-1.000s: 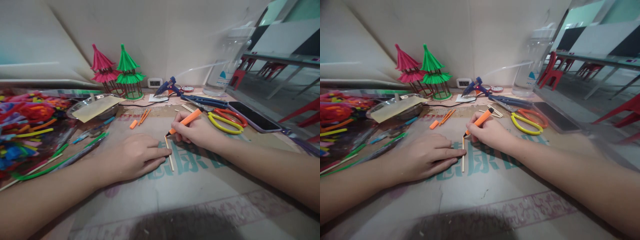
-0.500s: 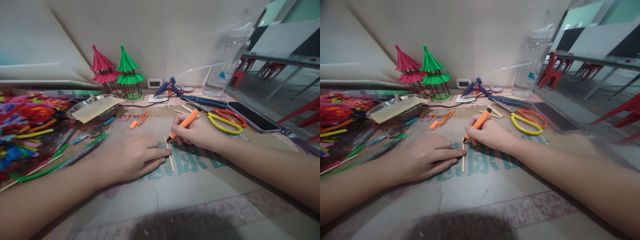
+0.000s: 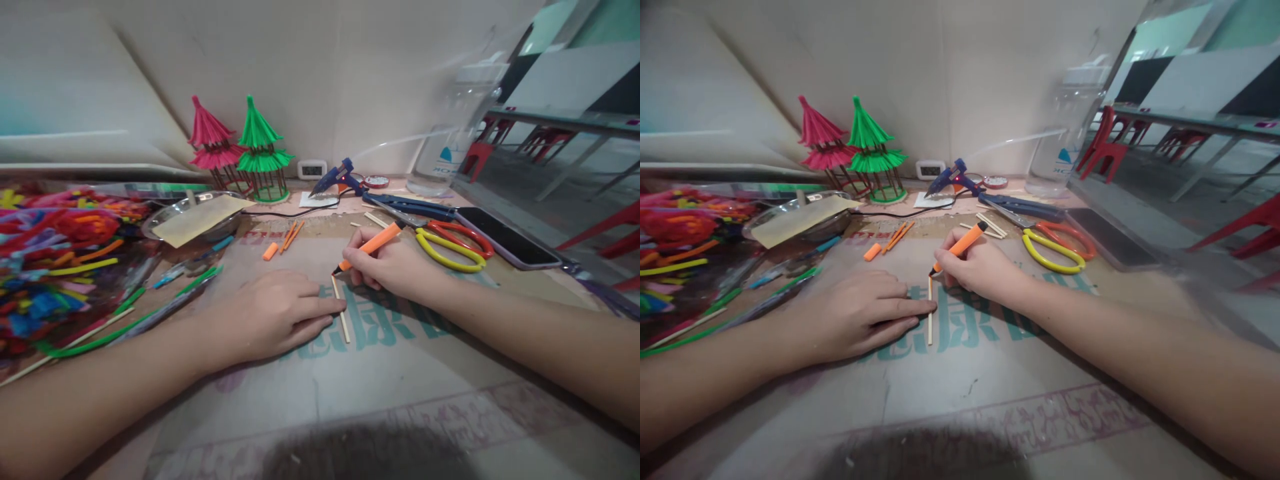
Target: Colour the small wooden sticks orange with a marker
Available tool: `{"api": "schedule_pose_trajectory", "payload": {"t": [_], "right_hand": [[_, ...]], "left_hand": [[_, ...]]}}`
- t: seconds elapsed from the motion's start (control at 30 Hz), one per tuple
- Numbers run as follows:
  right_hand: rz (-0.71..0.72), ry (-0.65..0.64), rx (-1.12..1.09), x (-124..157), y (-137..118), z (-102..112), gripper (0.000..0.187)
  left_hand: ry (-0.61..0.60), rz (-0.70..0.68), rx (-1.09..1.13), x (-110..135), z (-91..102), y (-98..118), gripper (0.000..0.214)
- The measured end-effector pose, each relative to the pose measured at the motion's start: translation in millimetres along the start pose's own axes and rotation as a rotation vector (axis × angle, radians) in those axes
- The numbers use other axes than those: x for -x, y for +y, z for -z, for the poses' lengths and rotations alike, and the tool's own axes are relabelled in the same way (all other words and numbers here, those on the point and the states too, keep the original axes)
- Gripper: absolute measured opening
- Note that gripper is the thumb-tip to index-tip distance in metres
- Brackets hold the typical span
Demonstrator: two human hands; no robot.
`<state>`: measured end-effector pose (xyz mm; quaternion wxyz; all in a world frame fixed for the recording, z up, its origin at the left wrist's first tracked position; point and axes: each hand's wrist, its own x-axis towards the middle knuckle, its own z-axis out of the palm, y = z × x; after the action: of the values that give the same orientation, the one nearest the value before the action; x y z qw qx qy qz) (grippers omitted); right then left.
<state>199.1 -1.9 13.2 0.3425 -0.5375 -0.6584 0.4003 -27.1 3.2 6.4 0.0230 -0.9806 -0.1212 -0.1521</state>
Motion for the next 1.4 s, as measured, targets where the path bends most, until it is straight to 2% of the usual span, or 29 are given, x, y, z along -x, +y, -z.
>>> {"api": "schedule_pose_trajectory", "payload": {"t": [0.1, 0.3, 0.57, 0.87, 1.1, 1.3, 1.4], "right_hand": [[-0.004, -0.002, 0.001, -0.2, -1.3, 0.6, 0.017], [-0.007, -0.104, -0.045, -0.1, 0.8, 2.5, 0.018], [0.039, 0.034, 0.003, -0.6, 5.3, 0.2, 0.019], [0.030, 0.018, 0.037, 0.1, 1.2, 2.7, 0.017], [0.038, -0.079, -0.022, 3.3, -1.0, 4.2, 0.020], [0.069, -0.013, -0.002, 2.3, 1.3, 2.7, 0.016], [0.067, -0.045, -0.009, 3.1, 1.2, 3.7, 0.018]], "left_hand": [[0.004, -0.001, -0.008, -0.7, 0.2, 0.3, 0.031], [0.004, 0.005, 0.015, -0.6, -0.9, -0.3, 0.031], [-0.005, 0.015, 0.006, -0.8, -1.3, -0.4, 0.032], [-0.010, 0.022, 0.032, -2.4, 0.0, -0.6, 0.033], [-0.019, 0.035, 0.054, -1.5, -0.7, -0.7, 0.032], [-0.015, 0.032, 0.040, -0.8, -1.5, -1.5, 0.033], [0.001, 0.019, 0.033, -1.5, -1.5, -1.7, 0.032]]}}
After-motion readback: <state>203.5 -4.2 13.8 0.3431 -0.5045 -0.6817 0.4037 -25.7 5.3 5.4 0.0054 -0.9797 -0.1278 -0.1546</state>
